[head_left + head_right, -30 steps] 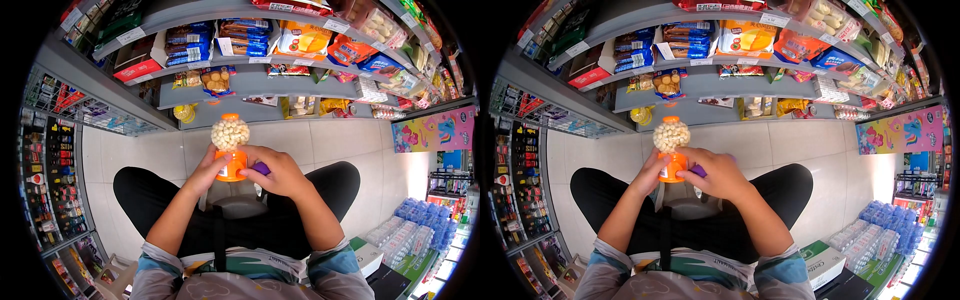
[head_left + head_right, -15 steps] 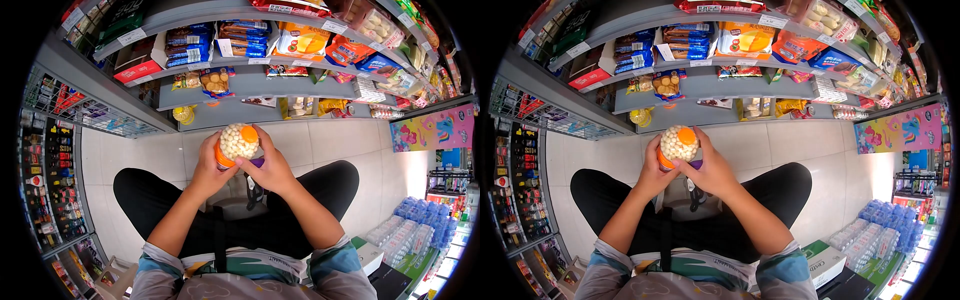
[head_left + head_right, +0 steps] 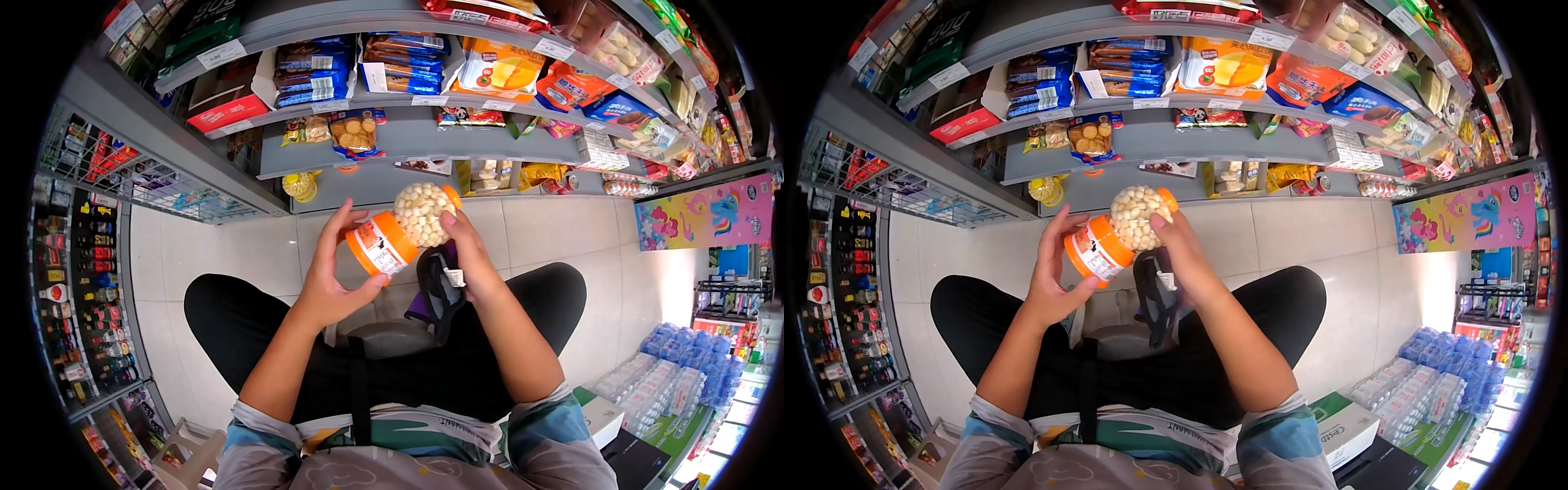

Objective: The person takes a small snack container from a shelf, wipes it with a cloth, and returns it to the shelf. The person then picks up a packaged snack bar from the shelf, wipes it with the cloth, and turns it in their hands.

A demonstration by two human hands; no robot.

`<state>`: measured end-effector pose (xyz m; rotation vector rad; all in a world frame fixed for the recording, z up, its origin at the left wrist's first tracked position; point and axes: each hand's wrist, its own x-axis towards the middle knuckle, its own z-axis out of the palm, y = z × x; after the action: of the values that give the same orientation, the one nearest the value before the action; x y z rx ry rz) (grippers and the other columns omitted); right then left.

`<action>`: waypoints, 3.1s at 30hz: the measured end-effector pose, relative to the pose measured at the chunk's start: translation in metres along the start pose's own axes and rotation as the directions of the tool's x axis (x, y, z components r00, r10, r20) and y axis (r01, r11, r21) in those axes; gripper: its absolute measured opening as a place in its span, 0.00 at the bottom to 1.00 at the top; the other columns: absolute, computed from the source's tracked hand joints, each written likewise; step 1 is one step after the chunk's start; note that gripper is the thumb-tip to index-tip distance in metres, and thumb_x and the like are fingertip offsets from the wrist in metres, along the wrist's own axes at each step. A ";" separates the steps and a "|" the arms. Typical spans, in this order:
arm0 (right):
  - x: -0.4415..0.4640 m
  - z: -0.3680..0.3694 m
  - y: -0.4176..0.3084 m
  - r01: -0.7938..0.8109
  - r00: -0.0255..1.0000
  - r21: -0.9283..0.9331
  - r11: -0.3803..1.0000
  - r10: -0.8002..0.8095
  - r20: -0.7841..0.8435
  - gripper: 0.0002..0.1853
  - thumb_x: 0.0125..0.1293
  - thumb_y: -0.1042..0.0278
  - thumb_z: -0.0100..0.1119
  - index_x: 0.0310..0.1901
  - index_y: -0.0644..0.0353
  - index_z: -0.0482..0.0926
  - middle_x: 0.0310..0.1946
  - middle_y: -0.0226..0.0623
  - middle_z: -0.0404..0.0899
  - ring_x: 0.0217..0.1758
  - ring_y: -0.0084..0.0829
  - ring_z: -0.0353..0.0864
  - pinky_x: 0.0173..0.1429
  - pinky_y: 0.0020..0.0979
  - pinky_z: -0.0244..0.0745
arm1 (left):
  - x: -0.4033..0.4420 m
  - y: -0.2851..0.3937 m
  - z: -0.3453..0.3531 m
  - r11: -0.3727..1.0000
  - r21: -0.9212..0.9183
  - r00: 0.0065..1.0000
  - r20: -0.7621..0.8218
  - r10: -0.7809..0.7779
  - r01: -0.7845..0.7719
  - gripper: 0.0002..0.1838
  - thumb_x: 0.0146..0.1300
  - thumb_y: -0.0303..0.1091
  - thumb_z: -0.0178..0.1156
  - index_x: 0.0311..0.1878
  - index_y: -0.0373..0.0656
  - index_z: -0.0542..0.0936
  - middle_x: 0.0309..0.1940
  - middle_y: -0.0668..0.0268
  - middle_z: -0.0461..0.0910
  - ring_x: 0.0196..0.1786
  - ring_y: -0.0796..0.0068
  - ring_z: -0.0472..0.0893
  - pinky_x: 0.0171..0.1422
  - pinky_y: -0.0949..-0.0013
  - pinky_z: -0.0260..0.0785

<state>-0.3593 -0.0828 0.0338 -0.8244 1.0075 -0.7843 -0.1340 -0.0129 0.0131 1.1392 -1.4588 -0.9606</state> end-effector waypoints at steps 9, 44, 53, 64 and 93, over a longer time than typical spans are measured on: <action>0.011 -0.007 0.008 0.041 0.989 0.167 0.985 -0.063 0.131 0.40 0.75 0.48 0.56 0.80 0.61 0.57 0.73 0.41 0.70 0.76 0.33 0.68 0.79 0.35 0.59 | -0.005 -0.001 0.010 0.931 -0.303 0.979 0.058 -0.193 0.202 0.51 0.55 0.29 0.75 0.78 0.40 0.55 0.72 0.56 0.66 0.76 0.63 0.67 0.81 0.56 0.58; 0.005 -0.003 0.044 -0.665 0.701 0.398 0.632 0.343 0.626 0.38 0.71 0.25 0.49 0.59 0.56 0.79 0.39 0.37 0.87 0.32 0.31 0.87 0.33 0.31 0.83 | -0.016 0.002 0.007 0.956 -0.288 0.998 0.008 -0.061 0.061 0.36 0.69 0.33 0.62 0.77 0.34 0.62 0.74 0.53 0.69 0.76 0.61 0.69 0.81 0.58 0.57; 0.003 0.028 0.025 -0.485 0.873 0.463 0.742 0.379 0.307 0.32 0.78 0.35 0.46 0.65 0.56 0.75 0.57 0.37 0.83 0.57 0.31 0.84 0.63 0.34 0.78 | -0.002 -0.004 0.004 0.824 -0.505 0.960 0.034 -0.277 0.256 0.27 0.70 0.26 0.64 0.71 0.38 0.70 0.68 0.62 0.76 0.69 0.71 0.75 0.75 0.65 0.67; 0.007 0.034 0.027 -0.400 0.911 0.445 0.801 0.295 0.288 0.34 0.77 0.33 0.47 0.66 0.56 0.74 0.57 0.37 0.82 0.58 0.32 0.84 0.64 0.35 0.78 | -0.001 -0.008 -0.003 0.835 -0.487 0.965 0.068 -0.254 0.254 0.28 0.69 0.23 0.63 0.71 0.37 0.69 0.68 0.60 0.76 0.70 0.71 0.75 0.75 0.65 0.68; 0.017 0.021 0.018 -0.333 0.937 0.406 0.851 0.251 0.242 0.33 0.78 0.33 0.46 0.64 0.55 0.76 0.56 0.35 0.84 0.58 0.30 0.84 0.63 0.34 0.78 | -0.006 -0.004 0.001 0.912 -0.274 0.953 0.071 -0.296 0.304 0.40 0.66 0.37 0.73 0.76 0.41 0.62 0.66 0.60 0.75 0.67 0.69 0.78 0.73 0.61 0.70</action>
<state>-0.3305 -0.0845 0.0174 -0.3268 0.7272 -0.6256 -0.1343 -0.0079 0.0081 1.1576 -1.1389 -1.3575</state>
